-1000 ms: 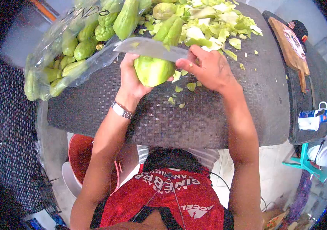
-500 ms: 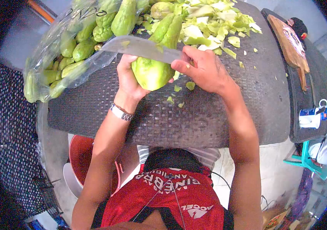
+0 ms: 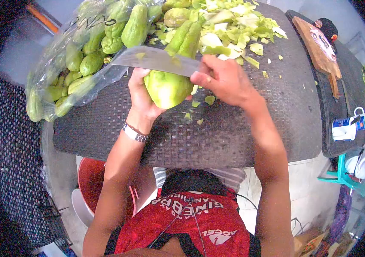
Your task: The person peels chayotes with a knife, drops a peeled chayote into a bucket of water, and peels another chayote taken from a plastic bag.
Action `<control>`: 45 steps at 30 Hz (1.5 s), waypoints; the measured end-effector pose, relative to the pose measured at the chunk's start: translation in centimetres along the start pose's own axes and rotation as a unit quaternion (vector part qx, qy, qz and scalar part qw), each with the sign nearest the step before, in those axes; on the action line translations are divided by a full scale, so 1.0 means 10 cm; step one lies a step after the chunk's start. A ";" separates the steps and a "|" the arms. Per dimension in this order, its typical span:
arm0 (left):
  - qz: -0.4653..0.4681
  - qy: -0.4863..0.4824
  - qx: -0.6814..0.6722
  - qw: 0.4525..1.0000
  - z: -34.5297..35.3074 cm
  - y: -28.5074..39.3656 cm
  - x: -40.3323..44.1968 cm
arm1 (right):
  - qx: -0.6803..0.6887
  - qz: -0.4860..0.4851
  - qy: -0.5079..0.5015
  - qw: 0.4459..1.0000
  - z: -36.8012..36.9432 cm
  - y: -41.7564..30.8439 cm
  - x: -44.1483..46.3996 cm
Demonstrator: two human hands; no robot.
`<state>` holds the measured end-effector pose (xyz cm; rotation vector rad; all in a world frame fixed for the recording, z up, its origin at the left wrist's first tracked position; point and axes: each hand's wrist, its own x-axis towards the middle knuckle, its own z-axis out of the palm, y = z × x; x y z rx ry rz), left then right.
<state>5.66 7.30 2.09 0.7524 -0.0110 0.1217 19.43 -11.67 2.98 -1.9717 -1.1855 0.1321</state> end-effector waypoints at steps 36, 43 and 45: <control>-0.070 -0.025 -0.090 0.993 0.05 -0.03 0.04 | -0.124 0.085 0.056 0.987 -0.13 0.39 0.11; -0.067 -0.034 -0.092 0.993 0.04 0.03 0.05 | -0.116 0.133 0.026 0.984 -0.17 0.31 0.18; -0.072 -0.033 -0.089 0.993 -0.06 0.02 0.07 | -0.091 0.166 0.026 0.982 -0.16 0.36 0.19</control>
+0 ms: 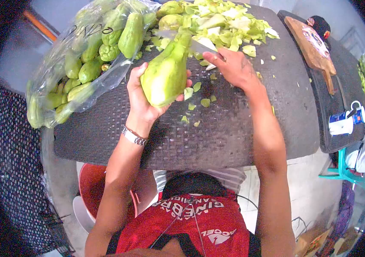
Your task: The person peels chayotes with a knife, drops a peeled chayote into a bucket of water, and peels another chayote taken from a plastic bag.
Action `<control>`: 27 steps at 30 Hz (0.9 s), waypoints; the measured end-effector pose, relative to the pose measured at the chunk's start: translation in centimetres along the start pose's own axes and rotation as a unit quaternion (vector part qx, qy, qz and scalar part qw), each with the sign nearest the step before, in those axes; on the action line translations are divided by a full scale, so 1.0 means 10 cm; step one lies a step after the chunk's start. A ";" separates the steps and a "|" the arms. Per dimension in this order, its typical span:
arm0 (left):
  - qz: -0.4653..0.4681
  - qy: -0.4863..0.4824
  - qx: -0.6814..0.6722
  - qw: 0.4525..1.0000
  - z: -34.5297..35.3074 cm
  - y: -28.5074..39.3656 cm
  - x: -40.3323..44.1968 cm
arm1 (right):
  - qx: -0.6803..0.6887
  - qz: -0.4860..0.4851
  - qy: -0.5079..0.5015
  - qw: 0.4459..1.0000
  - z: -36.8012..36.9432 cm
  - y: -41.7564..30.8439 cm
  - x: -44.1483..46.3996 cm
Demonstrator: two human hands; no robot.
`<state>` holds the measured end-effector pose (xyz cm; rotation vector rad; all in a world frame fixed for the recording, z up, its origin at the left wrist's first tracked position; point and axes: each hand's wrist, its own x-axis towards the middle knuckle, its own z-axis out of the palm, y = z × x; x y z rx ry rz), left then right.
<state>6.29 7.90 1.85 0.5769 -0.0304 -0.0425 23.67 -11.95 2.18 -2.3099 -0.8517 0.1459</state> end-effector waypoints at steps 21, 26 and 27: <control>0.101 0.086 -0.080 0.988 -0.25 0.13 0.10 | 0.778 0.183 -0.100 0.593 -0.24 -0.44 1.48; 0.039 0.120 0.021 0.992 -0.18 0.18 0.06 | 0.387 0.052 -0.114 0.913 -0.28 -0.83 0.54; 0.029 0.121 0.051 0.991 -0.22 0.15 0.07 | 0.259 0.044 -0.064 0.963 -0.31 -0.88 0.36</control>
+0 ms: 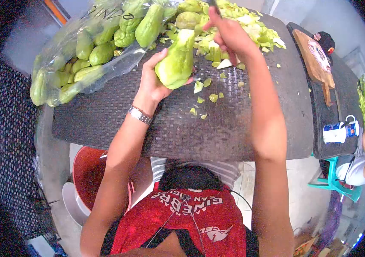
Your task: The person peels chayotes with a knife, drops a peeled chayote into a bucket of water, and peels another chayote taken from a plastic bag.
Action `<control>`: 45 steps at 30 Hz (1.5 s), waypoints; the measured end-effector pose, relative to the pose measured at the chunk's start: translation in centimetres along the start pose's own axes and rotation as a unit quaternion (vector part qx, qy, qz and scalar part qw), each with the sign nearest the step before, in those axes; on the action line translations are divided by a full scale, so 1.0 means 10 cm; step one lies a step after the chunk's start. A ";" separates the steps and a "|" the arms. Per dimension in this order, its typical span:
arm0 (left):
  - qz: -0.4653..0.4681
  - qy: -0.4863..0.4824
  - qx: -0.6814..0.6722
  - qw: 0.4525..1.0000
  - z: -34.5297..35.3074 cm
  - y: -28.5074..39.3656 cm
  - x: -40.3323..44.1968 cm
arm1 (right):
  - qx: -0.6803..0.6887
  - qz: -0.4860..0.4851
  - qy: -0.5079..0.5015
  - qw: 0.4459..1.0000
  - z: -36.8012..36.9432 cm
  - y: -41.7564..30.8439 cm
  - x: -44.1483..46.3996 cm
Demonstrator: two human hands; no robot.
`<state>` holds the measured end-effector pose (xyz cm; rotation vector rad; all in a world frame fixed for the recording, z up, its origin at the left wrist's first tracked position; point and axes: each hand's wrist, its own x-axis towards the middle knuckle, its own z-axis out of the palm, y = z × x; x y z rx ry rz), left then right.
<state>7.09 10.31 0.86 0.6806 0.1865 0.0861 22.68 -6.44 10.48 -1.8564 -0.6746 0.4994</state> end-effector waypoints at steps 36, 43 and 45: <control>0.053 -0.033 0.071 0.996 -0.09 0.19 -0.04 | -0.245 0.133 0.148 0.949 -0.52 1.14 -0.42; 0.025 -0.029 0.067 0.997 -0.14 0.16 -0.01 | -0.171 0.111 0.189 0.961 -0.39 1.03 -0.64; 0.025 -0.027 0.078 0.996 -0.12 0.16 -0.02 | -0.230 0.108 0.185 0.949 -0.29 0.96 -0.64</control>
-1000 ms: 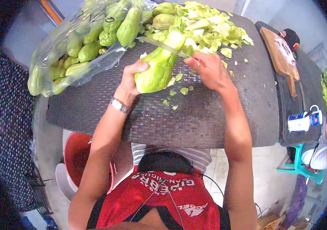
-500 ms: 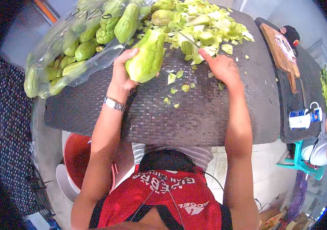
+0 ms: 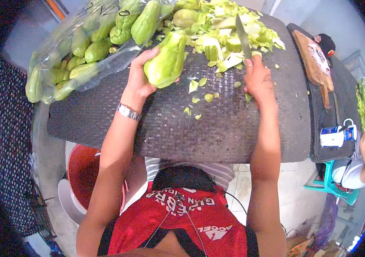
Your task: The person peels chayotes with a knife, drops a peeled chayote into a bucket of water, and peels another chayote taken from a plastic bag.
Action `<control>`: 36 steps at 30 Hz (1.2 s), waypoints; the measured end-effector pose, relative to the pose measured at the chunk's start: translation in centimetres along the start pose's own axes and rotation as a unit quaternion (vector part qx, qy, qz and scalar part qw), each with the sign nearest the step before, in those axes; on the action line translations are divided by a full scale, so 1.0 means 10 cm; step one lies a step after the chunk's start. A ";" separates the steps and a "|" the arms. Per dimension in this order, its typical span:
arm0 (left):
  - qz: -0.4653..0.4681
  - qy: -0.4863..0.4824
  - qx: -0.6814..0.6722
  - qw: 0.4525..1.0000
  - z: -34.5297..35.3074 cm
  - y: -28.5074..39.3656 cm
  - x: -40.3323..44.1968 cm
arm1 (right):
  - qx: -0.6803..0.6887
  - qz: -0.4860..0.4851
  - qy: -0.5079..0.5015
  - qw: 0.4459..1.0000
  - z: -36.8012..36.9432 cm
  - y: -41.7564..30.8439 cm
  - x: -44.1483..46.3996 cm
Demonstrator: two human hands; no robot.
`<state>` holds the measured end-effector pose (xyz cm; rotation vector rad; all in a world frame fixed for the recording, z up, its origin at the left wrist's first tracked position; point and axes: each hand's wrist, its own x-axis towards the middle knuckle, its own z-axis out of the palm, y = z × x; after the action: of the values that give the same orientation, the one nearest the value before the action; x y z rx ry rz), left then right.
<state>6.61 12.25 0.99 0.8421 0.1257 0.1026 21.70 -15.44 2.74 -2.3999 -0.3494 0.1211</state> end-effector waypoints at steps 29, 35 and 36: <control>-0.015 0.016 -0.006 1.000 0.02 -0.04 0.02 | -0.003 0.054 -0.137 0.989 -0.26 -0.06 0.22; -0.012 0.009 0.008 1.000 -0.01 -0.04 0.03 | -0.140 -0.087 0.046 0.985 -0.18 0.28 0.37; -0.012 0.007 0.006 1.000 -0.02 -0.04 0.03 | -0.131 -0.078 0.069 0.986 -0.16 0.25 0.31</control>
<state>6.87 12.15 0.52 0.8520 0.1493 0.0851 25.57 -17.41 2.30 -2.6092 -0.5135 -0.1731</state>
